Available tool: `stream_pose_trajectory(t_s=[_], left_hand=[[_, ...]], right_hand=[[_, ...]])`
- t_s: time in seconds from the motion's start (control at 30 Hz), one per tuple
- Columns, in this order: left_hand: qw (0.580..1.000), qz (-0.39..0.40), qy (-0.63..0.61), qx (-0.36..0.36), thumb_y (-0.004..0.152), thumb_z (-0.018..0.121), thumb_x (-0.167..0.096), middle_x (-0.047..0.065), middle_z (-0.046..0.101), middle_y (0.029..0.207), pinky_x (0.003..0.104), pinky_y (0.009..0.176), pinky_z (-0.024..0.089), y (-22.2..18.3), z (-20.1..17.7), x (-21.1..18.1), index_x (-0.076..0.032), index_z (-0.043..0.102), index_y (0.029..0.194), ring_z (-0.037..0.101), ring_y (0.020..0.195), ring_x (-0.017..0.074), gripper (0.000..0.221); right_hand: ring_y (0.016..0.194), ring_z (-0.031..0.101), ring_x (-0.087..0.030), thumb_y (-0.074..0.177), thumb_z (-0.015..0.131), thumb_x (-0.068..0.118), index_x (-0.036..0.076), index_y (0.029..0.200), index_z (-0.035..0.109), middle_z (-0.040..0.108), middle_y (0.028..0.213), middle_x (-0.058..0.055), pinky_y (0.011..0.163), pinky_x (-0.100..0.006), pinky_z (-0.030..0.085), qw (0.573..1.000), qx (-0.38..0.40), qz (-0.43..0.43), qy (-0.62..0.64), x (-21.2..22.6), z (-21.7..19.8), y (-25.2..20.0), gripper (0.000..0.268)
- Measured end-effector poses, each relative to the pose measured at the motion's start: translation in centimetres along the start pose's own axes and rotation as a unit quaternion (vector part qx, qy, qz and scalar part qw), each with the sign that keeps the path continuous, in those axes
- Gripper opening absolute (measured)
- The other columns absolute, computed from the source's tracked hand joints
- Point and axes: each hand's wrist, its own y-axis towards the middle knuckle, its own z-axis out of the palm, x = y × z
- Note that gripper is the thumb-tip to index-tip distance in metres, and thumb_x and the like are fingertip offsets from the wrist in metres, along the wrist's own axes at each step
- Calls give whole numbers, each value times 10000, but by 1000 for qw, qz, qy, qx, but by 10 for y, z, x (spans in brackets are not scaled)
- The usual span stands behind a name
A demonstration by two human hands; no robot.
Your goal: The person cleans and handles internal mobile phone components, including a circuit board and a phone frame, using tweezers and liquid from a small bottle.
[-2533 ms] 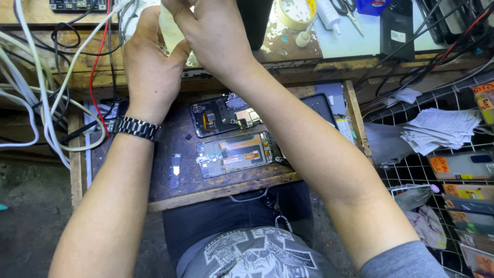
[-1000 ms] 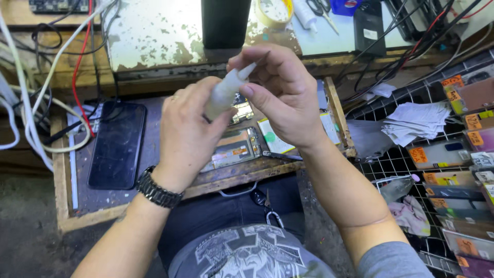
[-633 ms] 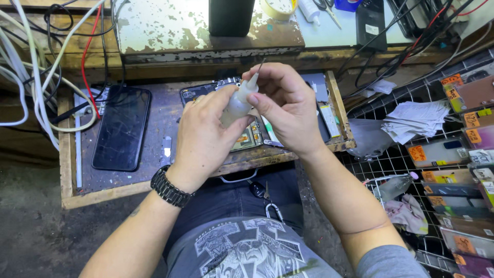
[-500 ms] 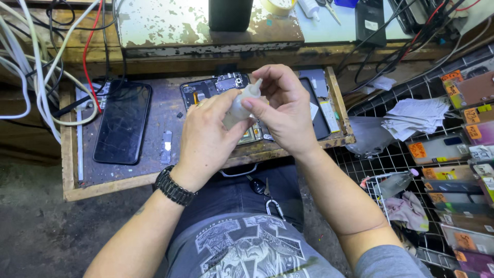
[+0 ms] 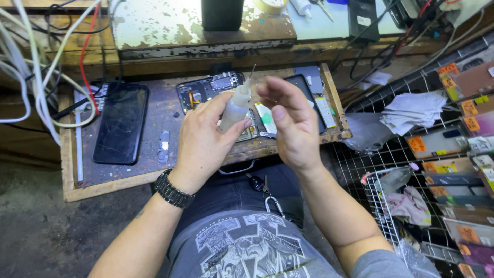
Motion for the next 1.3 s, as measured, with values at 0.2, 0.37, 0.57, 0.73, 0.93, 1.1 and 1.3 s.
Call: stream_pose_trajectory(t_s=[0.2,0.37,0.57,0.73,0.93,1.1,1.3], left_hand=[[1000,-21,-17,10,835,814,-279,125,750,1039,424,807,540,1,2,3,-91,683,1237,711,952,336,462],[1000,7,-12,24,832,822,-267,152,734,1047,436,820,531,-3,2,0,-55,666,1237,691,925,349,483],[998,15,13,67,799,805,-215,151,720,964,450,801,516,-4,3,-1,-58,654,1330,681,897,351,575],[998,5,-4,64,794,797,-196,124,751,983,416,758,538,5,9,-4,-64,709,1184,696,854,315,421],[980,-36,-155,116,875,784,-215,105,778,998,307,690,615,12,-1,-8,-36,673,1139,761,891,197,338],[990,-38,-110,81,888,797,-180,125,777,1065,328,795,597,13,3,-16,-36,642,1289,773,1000,181,454],[993,13,-106,45,900,799,-194,168,723,1229,338,966,561,29,16,-8,18,547,1401,722,1159,255,599]], right_hand=[[1257,645,-233,1120,638,189,-49,1468,553,693,1268,-179,1188,-382,451,999,-16,-31,32,-1,6,1,431],[1312,567,-158,1041,682,58,-17,1453,504,594,1392,-91,1186,-344,427,999,27,15,32,2,-2,10,455],[1223,646,-160,953,771,37,-23,1423,580,683,1282,-83,1105,-330,528,993,83,64,-59,4,4,29,511],[1141,592,-146,912,843,25,-10,1414,579,633,1212,-55,1049,-307,506,986,48,-5,-158,6,15,39,569],[1243,685,-167,988,729,50,12,1389,607,710,1310,-94,1141,-346,555,976,159,135,59,27,-9,47,421],[1135,686,-164,1033,766,-13,-33,1247,660,716,1186,-110,1055,-332,569,994,103,16,-31,18,-3,42,240],[1206,683,-142,1005,756,20,24,1316,600,706,1231,-49,1097,-315,575,998,43,-34,-17,6,-9,53,348]])
